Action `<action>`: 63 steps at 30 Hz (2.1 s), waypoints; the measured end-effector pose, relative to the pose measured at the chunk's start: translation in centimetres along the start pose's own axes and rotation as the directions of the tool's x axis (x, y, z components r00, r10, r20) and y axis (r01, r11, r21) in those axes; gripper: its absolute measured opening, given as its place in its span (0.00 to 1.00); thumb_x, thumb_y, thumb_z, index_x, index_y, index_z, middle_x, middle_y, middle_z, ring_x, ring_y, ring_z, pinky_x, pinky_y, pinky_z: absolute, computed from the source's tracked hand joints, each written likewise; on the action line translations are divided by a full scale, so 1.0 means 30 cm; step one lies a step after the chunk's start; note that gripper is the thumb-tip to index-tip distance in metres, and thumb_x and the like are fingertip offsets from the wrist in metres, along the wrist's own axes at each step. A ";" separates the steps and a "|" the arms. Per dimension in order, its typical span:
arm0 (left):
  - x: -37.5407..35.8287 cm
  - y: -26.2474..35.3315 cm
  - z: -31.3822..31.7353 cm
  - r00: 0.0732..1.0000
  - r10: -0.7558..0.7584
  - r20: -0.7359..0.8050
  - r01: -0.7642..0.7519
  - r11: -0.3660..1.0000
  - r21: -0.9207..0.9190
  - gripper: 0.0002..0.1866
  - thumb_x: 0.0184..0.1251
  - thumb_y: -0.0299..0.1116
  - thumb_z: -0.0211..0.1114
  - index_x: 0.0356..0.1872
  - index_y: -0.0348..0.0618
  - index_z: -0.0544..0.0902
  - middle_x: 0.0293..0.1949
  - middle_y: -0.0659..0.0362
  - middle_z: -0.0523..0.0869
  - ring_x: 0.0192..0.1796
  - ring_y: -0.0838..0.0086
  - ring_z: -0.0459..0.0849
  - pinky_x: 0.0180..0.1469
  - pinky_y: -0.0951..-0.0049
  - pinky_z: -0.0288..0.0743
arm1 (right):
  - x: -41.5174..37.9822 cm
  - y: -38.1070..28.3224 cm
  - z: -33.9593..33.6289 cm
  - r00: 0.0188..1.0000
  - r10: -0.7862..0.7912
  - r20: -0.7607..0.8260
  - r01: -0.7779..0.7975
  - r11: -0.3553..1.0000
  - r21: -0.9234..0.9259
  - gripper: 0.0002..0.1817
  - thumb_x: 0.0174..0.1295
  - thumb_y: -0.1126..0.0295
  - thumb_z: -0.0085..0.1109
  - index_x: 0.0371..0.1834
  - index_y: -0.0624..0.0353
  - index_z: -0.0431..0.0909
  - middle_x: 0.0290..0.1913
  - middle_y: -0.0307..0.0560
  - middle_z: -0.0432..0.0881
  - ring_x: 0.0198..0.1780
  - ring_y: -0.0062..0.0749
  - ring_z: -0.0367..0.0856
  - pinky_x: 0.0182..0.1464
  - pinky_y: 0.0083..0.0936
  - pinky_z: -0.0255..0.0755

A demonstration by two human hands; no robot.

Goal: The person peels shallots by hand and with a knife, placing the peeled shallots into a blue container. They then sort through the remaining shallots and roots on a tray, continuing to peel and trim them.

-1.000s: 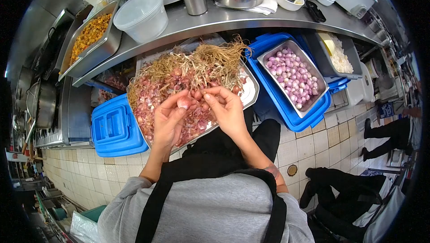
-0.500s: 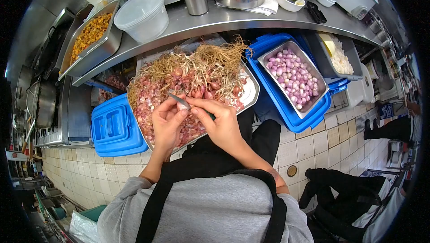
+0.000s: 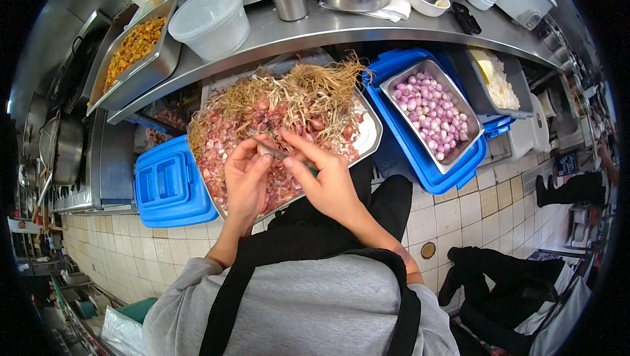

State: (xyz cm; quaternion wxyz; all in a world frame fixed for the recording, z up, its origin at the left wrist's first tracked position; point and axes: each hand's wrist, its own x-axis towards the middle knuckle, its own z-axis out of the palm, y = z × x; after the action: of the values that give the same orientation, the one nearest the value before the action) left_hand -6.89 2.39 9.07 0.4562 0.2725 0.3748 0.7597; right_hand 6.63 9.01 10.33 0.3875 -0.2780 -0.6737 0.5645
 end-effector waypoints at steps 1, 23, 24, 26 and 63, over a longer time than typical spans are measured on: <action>0.000 -0.002 0.001 1.000 0.006 -0.010 -0.006 1.000 0.005 0.17 0.58 0.15 0.61 0.50 0.31 0.74 0.51 0.50 0.79 0.54 0.69 0.78 0.58 0.72 0.73 | -0.006 -0.015 0.004 1.000 -0.018 0.011 0.018 1.000 -0.017 0.20 0.60 0.74 0.58 0.57 0.61 0.74 0.38 0.49 0.84 0.34 0.23 0.80 0.40 0.20 0.73; -0.011 -0.011 -0.003 0.997 0.082 -0.009 -0.081 0.996 0.029 0.18 0.55 0.13 0.63 0.49 0.31 0.76 0.50 0.51 0.80 0.50 0.71 0.80 0.55 0.73 0.75 | -0.014 -0.027 0.012 0.999 0.020 0.025 -0.023 0.989 0.148 0.15 0.61 0.75 0.57 0.52 0.63 0.78 0.36 0.46 0.83 0.38 0.22 0.81 0.41 0.18 0.73; -0.011 -0.013 -0.006 0.997 0.074 -0.017 -0.074 0.997 0.039 0.18 0.55 0.13 0.63 0.49 0.31 0.76 0.50 0.51 0.80 0.50 0.71 0.80 0.55 0.73 0.75 | -0.014 -0.023 0.017 0.998 -0.057 0.012 0.056 0.995 0.080 0.15 0.60 0.76 0.58 0.51 0.63 0.78 0.39 0.48 0.84 0.40 0.24 0.82 0.43 0.20 0.74; -0.012 -0.022 -0.013 0.997 0.074 -0.025 -0.072 0.996 0.044 0.18 0.54 0.13 0.63 0.49 0.31 0.76 0.49 0.51 0.80 0.50 0.71 0.80 0.55 0.72 0.75 | -0.008 -0.024 0.017 0.997 -0.074 0.010 0.073 0.995 0.064 0.15 0.59 0.77 0.58 0.50 0.64 0.79 0.44 0.51 0.84 0.43 0.27 0.82 0.45 0.22 0.74; 0.009 0.000 -0.041 0.998 0.043 0.035 -0.044 0.999 0.024 0.19 0.57 0.14 0.60 0.52 0.30 0.75 0.48 0.50 0.81 0.53 0.69 0.79 0.57 0.71 0.73 | 0.017 0.040 -0.008 0.980 -0.199 -0.006 0.197 0.973 -0.118 0.14 0.59 0.73 0.59 0.49 0.62 0.79 0.42 0.48 0.84 0.38 0.28 0.84 0.39 0.22 0.75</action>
State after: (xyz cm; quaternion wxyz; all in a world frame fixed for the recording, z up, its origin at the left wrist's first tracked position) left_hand -7.91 2.24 8.38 0.4424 0.2991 0.3704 0.7600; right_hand 6.48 9.80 9.28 0.4307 -0.2366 -0.7266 0.4801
